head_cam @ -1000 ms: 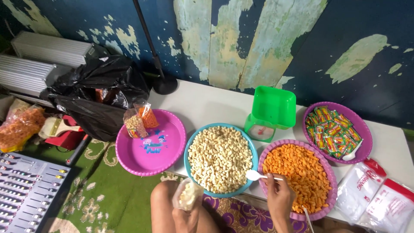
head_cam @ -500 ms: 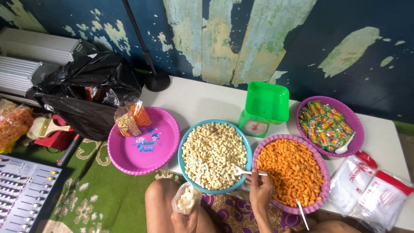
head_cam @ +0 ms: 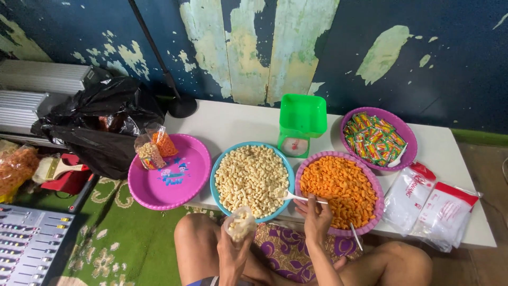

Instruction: The person is using a spoon to scoop macaroni from a large bowl into small plastic bags for packaging.

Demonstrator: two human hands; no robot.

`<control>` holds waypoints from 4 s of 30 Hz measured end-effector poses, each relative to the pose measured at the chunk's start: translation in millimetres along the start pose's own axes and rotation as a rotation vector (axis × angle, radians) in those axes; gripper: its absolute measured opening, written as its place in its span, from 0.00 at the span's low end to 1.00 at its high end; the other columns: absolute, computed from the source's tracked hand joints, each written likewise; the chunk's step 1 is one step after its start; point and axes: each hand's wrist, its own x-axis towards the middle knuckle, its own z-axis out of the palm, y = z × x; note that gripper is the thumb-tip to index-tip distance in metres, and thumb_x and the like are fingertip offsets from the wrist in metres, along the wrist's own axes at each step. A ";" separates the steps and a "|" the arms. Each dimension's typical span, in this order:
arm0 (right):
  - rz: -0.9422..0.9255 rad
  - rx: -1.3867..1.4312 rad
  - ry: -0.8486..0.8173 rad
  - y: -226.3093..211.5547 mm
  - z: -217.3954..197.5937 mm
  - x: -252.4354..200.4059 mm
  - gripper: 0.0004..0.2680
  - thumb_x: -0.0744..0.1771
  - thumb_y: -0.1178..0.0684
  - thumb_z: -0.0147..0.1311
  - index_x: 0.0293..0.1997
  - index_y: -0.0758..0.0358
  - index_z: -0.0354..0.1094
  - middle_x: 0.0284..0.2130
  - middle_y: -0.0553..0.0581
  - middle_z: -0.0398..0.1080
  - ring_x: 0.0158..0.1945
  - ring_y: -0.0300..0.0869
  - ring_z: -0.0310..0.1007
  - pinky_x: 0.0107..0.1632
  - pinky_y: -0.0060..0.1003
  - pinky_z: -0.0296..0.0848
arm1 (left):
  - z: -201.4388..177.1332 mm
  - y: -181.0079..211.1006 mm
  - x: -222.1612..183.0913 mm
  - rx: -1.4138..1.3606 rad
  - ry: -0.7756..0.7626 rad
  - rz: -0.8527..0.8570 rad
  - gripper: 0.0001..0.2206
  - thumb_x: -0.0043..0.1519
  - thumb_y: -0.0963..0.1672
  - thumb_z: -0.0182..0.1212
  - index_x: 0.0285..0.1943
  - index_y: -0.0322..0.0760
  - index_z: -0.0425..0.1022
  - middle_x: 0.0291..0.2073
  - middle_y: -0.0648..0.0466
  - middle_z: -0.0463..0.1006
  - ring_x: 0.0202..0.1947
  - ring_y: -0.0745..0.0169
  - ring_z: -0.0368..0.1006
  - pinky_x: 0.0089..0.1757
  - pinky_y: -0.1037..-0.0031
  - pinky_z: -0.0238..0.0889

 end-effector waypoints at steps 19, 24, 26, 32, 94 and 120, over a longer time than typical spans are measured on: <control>0.045 0.092 -0.199 -82.5 -82.8 -78.0 0.10 0.69 0.54 0.53 0.51 0.71 0.69 0.38 0.72 0.78 0.33 0.61 0.83 0.34 0.46 0.82 | 4.6 -1.0 -45.5 0.060 -0.350 0.432 0.32 0.49 0.36 0.70 0.66 0.40 0.67 0.56 0.48 0.80 0.56 0.50 0.78 0.50 0.63 0.75; 0.035 -0.024 -0.239 -99.3 -84.2 -93.9 0.12 0.68 0.55 0.53 0.52 0.74 0.70 0.39 0.75 0.80 0.32 0.63 0.84 0.33 0.47 0.82 | -3.2 32.3 -60.0 0.023 -0.406 0.474 0.28 0.54 0.38 0.70 0.65 0.37 0.68 0.53 0.49 0.82 0.52 0.53 0.79 0.46 0.68 0.74; 0.026 -0.052 -0.260 -96.6 -86.2 -95.1 0.11 0.68 0.55 0.52 0.51 0.74 0.70 0.37 0.73 0.79 0.32 0.63 0.85 0.32 0.46 0.83 | -5.3 42.4 -63.9 0.019 -0.458 0.454 0.26 0.56 0.40 0.69 0.65 0.38 0.68 0.50 0.50 0.82 0.46 0.56 0.79 0.41 0.70 0.72; -0.144 -0.223 -0.354 -106.4 -83.4 -106.0 0.10 0.67 0.52 0.54 0.43 0.71 0.70 0.31 0.70 0.81 0.30 0.55 0.89 0.30 0.39 0.88 | -9.3 67.1 -70.1 -0.124 -0.614 0.288 0.24 0.57 0.46 0.72 0.61 0.36 0.72 0.43 0.56 0.83 0.40 0.69 0.78 0.36 0.78 0.76; -0.582 -0.606 -0.218 -6.6 30.9 39.4 0.08 0.70 0.52 0.52 0.48 0.66 0.71 0.33 0.58 0.81 0.38 0.44 0.84 0.38 0.32 0.79 | -17.4 -2.1 29.6 -0.120 -0.048 -0.134 0.26 0.56 0.49 0.69 0.65 0.47 0.72 0.51 0.51 0.83 0.50 0.63 0.80 0.49 0.74 0.76; -0.230 -0.371 -0.149 14.3 41.4 35.6 0.07 0.70 0.58 0.51 0.51 0.73 0.66 0.38 0.71 0.77 0.35 0.53 0.84 0.33 0.38 0.84 | -10.1 -22.6 49.0 0.030 -0.128 -0.030 0.26 0.54 0.47 0.71 0.63 0.43 0.71 0.51 0.53 0.85 0.52 0.59 0.80 0.46 0.70 0.78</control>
